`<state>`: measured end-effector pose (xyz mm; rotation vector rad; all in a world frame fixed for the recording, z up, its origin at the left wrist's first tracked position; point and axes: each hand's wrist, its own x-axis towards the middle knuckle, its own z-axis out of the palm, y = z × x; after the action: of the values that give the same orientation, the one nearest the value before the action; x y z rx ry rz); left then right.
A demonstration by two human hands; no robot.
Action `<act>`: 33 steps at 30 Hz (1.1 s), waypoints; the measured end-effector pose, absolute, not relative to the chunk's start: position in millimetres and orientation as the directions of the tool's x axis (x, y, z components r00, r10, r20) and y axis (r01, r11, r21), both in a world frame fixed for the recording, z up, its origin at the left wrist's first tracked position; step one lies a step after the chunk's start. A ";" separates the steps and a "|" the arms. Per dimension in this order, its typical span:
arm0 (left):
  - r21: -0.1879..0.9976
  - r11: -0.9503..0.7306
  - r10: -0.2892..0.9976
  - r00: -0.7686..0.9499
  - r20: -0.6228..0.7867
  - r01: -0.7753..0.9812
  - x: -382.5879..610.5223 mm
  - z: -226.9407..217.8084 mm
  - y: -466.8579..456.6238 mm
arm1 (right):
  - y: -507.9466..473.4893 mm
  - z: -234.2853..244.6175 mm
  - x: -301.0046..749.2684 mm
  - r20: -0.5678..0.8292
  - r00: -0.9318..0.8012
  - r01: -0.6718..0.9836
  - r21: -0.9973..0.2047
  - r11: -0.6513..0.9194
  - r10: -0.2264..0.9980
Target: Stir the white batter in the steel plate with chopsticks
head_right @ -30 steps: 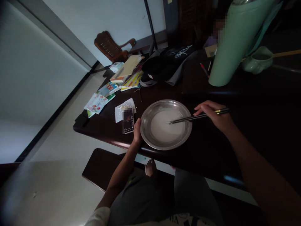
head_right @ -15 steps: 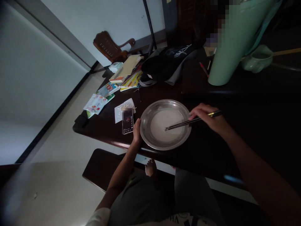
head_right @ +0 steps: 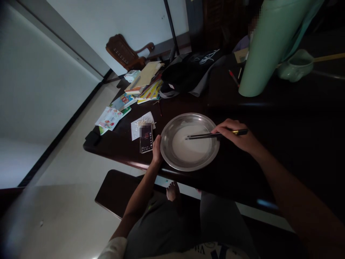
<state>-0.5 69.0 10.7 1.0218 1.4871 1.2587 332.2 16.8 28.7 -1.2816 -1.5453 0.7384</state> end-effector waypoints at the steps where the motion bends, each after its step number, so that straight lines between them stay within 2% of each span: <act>1: 0.989 0.142 0.961 -0.246 -0.129 0.033 -0.8 10.7 68.8 | 17.0 29.1 333.5 0.295 0.068 0.369 -0.895 0.250 0.953; 4: 0.988 0.148 0.960 -0.245 -0.136 0.034 -1.5 10.5 68.1 | 16.6 28.6 337.4 0.266 0.195 0.273 -0.939 0.209 0.944; 6: 0.989 0.147 0.959 -0.248 -0.135 0.032 -1.2 10.1 67.9 | 16.3 27.3 336.4 0.248 0.133 0.244 -0.946 0.211 0.960; 8: 0.989 0.147 0.957 -0.257 -0.136 0.023 -0.4 9.9 68.1 | 16.5 26.5 333.4 0.251 0.015 0.290 -0.927 0.236 0.968; 10: 0.989 0.147 0.957 -0.257 -0.138 0.018 0.4 10.3 68.3 | 17.1 27.0 332.1 0.265 -0.033 0.344 -0.902 0.259 0.964; 15: 0.988 0.153 0.961 -0.235 -0.144 0.021 0.2 13.3 67.2 | 16.8 27.9 336.8 0.264 0.162 0.272 -0.938 0.214 0.951; 17: 0.988 0.155 0.961 -0.234 -0.146 0.021 -0.3 13.2 67.0 | 16.0 27.0 335.2 0.246 0.122 0.264 -0.942 0.208 0.962; 21: 0.990 0.138 0.961 -0.244 -0.126 0.030 -0.8 10.1 67.8 | 16.3 27.4 331.4 0.273 -0.014 0.355 -0.898 0.260 0.962; 26: 0.990 0.135 0.966 -0.228 -0.125 0.028 -2.0 8.8 67.9 | 16.1 29.6 335.6 0.274 0.164 0.261 -0.939 0.226 0.948; 28: 0.991 0.129 0.967 -0.225 -0.120 0.028 -2.3 9.1 67.8 | 15.5 29.5 333.6 0.255 0.105 0.251 -0.942 0.222 0.961; 31: 0.992 0.123 0.968 -0.225 -0.114 0.026 -2.2 9.2 68.0 | 15.7 29.6 330.3 0.263 -0.026 0.322 -0.911 0.257 0.964; 33: 0.992 0.128 0.967 -0.225 -0.121 0.017 -1.7 9.2 68.1 | 16.2 30.0 331.8 0.288 0.014 0.339 -0.902 0.267 0.957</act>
<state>-1.7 68.1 9.2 1.0226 1.4538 1.2609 331.8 16.2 30.0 -1.2555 -1.5233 0.7662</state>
